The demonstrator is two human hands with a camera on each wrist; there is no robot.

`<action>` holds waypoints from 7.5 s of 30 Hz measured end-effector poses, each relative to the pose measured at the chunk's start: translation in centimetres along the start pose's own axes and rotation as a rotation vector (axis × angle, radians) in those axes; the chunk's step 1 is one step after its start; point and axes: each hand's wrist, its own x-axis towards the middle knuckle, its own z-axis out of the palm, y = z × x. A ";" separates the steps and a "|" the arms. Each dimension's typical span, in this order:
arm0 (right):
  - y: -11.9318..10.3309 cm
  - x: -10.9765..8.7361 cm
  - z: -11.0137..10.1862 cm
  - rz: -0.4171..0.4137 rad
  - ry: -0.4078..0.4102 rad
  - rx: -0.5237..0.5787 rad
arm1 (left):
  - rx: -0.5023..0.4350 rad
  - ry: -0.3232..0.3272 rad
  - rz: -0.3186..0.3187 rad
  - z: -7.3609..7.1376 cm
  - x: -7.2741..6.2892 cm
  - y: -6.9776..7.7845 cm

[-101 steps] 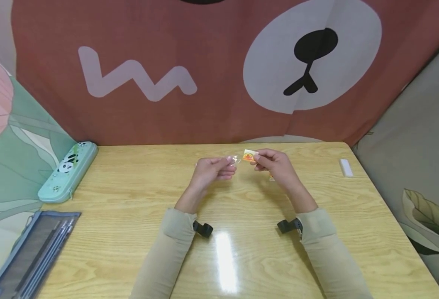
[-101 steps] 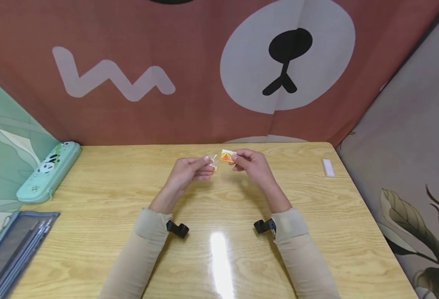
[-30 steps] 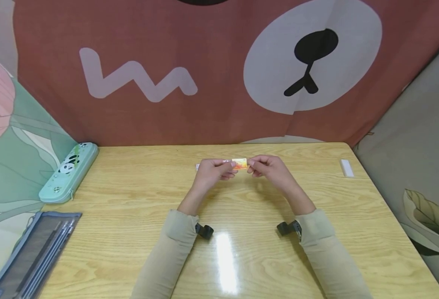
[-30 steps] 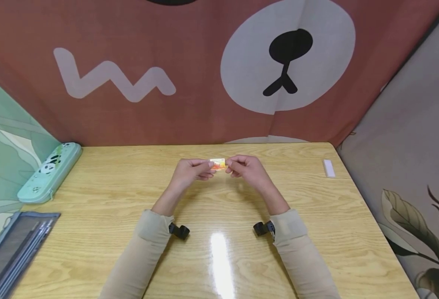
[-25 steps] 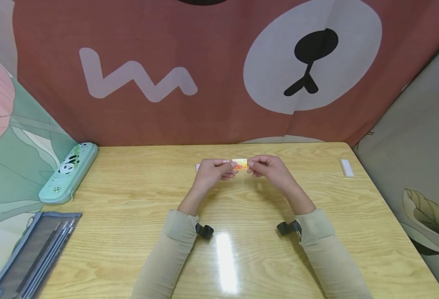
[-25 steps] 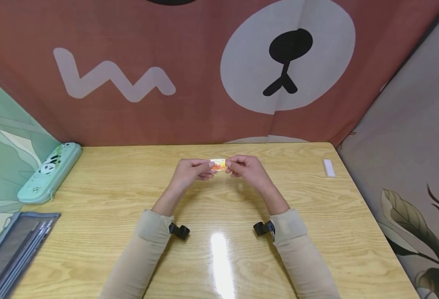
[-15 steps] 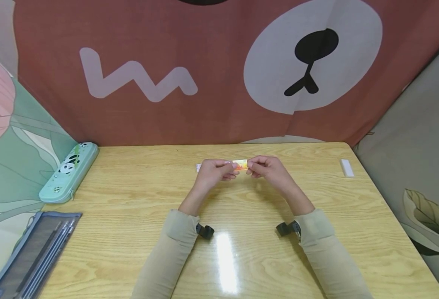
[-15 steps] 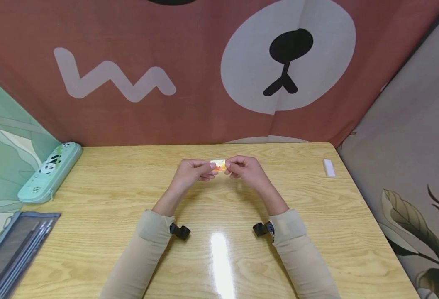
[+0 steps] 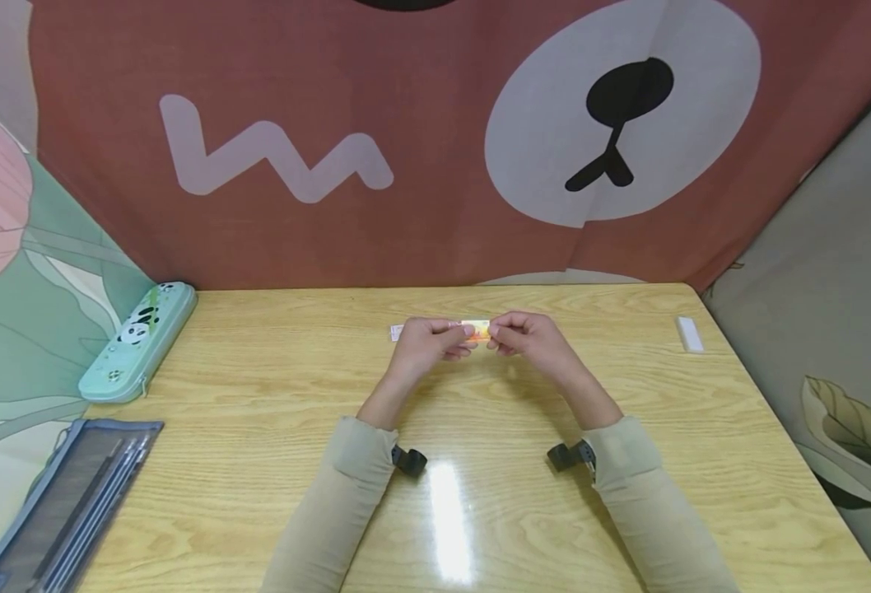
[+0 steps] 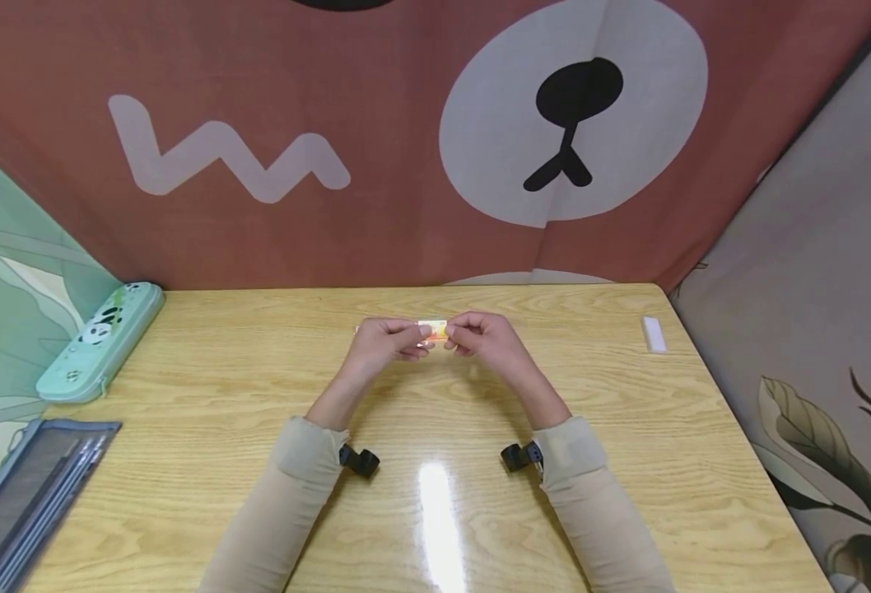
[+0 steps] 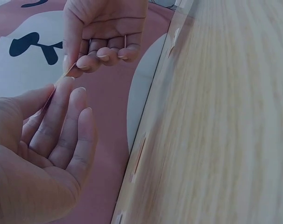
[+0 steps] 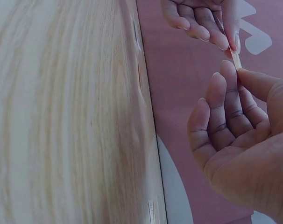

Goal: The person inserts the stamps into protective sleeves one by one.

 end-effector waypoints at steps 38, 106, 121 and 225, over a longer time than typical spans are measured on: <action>0.4 0.4 0.1 0.004 0.005 0.011 | -0.026 -0.020 -0.027 0.5 0.0 -0.1; 2.4 -1.4 -8.7 0.079 0.063 -0.216 | 0.054 -0.021 -0.113 -0.2 2.7 0.9; 3.0 -1.2 -9.8 0.069 0.026 -0.297 | 0.439 -0.096 -0.106 1.9 5.1 0.7; 3.6 -2.4 -10.5 0.066 0.146 0.010 | 1.190 -0.051 0.019 12.4 9.0 0.2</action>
